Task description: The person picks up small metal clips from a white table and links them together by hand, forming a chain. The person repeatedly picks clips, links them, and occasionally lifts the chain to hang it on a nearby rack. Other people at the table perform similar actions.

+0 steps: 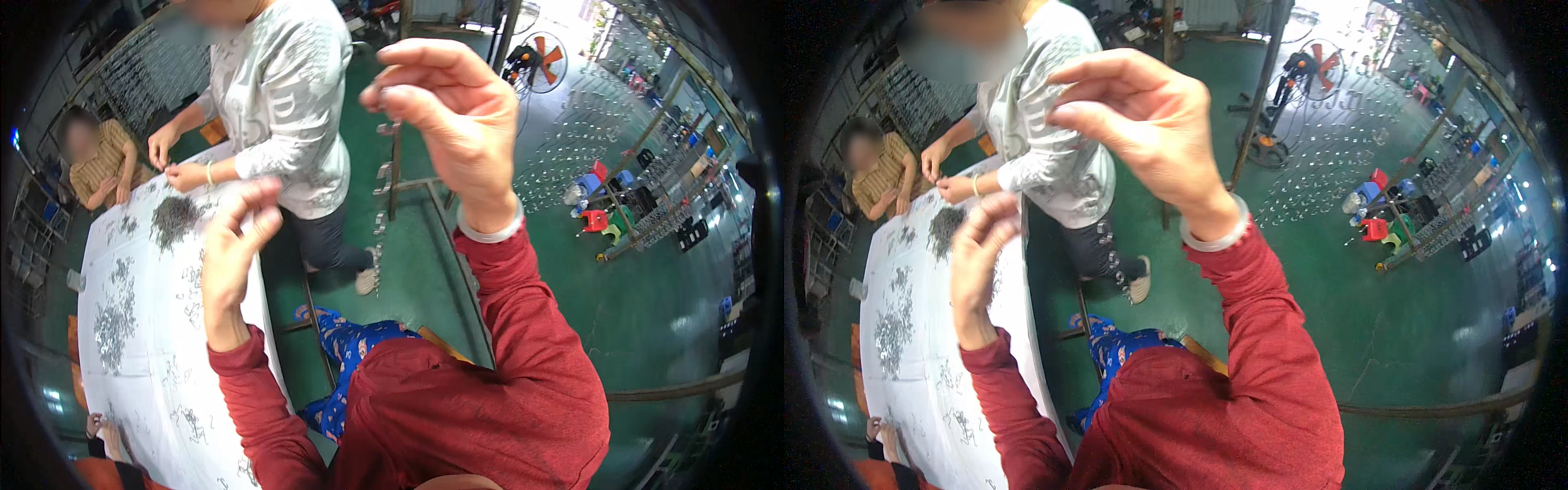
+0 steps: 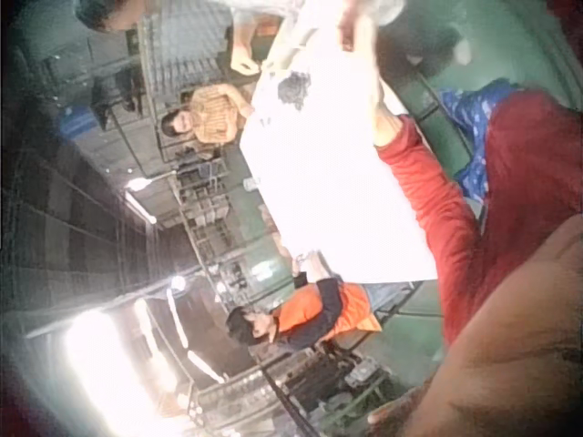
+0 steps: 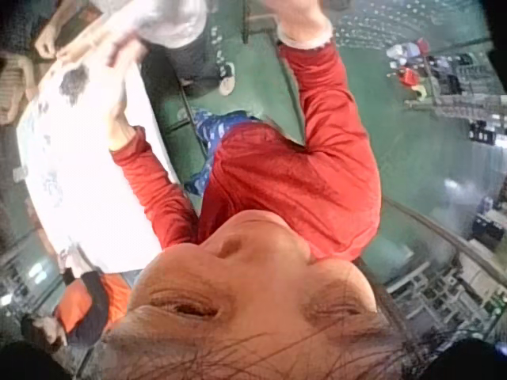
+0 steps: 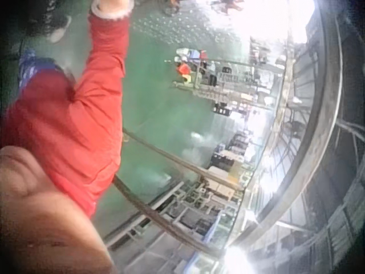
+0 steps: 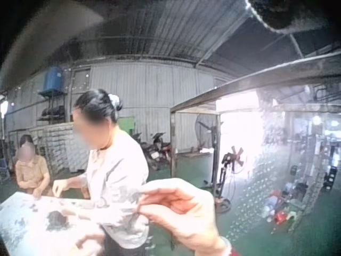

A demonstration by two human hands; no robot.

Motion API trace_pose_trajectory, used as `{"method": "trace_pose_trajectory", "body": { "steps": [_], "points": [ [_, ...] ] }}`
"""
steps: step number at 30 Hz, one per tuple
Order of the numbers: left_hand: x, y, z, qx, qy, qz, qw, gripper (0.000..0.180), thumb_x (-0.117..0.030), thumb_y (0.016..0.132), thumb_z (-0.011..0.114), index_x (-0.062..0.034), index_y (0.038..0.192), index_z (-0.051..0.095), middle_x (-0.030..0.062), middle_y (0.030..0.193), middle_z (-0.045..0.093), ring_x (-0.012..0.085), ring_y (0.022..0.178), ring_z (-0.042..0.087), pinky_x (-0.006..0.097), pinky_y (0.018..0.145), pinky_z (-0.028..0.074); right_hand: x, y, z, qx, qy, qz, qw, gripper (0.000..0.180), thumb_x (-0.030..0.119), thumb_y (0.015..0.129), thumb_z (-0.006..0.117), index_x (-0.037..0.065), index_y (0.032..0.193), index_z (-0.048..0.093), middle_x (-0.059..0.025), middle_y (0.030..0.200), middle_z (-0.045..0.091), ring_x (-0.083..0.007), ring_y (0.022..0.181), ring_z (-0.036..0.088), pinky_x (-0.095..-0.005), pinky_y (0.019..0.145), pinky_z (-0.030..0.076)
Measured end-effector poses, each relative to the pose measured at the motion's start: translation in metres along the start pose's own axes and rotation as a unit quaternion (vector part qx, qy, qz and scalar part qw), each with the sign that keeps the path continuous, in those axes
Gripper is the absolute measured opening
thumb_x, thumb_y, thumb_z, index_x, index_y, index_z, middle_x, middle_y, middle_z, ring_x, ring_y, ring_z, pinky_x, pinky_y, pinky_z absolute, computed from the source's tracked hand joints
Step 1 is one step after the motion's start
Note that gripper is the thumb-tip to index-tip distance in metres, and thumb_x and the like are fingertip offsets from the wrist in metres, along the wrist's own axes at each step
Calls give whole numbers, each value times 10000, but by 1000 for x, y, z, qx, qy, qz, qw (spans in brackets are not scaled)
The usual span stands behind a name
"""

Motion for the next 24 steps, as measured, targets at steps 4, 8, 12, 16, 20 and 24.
{"method": "trace_pose_trajectory", "body": {
  "steps": [4, 8, 12, 16, 20, 24],
  "points": [
    [113, -34, -4, 77, 1, -161, 984, 324, -114, 875, 658, -33, 1187, 622, 0, 1043, 630, 96, 902, 544, 255, 803, 451, 44, 6, -43, -40, -128, -33, 990, 259, -6, 867, 662, -26, 1125, 656, -89, 961, 702, -131, 871, 672, -231, 733, 527],
    [206, -77, -18, 58, 88, -328, 939, 288, -180, 910, 636, -109, 1189, 640, 0, 1017, 646, 124, 918, 570, 310, 728, 470, 83, 15, -93, -129, -243, -53, 960, 253, 43, 871, 672, 1, 1120, 677, -81, 971, 711, -114, 883, 666, -222, 740, 499],
    [260, -104, -34, 80, 124, -373, 916, 331, -200, 898, 651, -121, 1218, 626, 26, 1111, 654, 175, 1011, 587, 355, 773, 467, 126, 16, -146, -188, -318, -70, 927, 244, 72, 876, 675, 18, 1114, 689, -80, 950, 717, -96, 833, 641, -207, 694, 454],
    [274, -122, -54, 51, 90, -377, 921, 419, -194, 888, 658, -134, 1293, 572, 135, 1535, 287, 224, 1347, 355, 325, 972, 375, 166, 12, -195, -233, -313, -94, 916, 277, 33, 875, 669, -47, 1140, 651, -103, 958, 704, -105, 790, 603, -213, 687, 431],
    [273, -133, -56, 10, -88, -357, 930, 414, -72, 910, 598, -87, 1319, 537, 135, 1605, 32, 242, 1474, 67, 355, 1142, 163, 204, 9, -241, -278, -369, -109, 880, 249, 43, 855, 696, -15, 1096, 683, -79, 916, 719, -75, 752, 603, -188, 646, 428],
    [271, -135, -52, -2, -89, -352, 932, 396, -50, 917, 576, -84, 1310, 541, 141, 1604, 27, 249, 1471, 79, 334, 1135, 188, 232, 13, -284, -342, -402, -122, 840, 227, 17, 827, 716, -3, 1052, 705, -77, 898, 726, -83, 765, 634, -182, 671, 456]
  ]
}}
Point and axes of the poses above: each hand's wrist, its own y-axis towards the middle knuckle, its own z-axis out of the palm, x = y × z, the point moved 1 cm from there along y, towards the middle knuckle
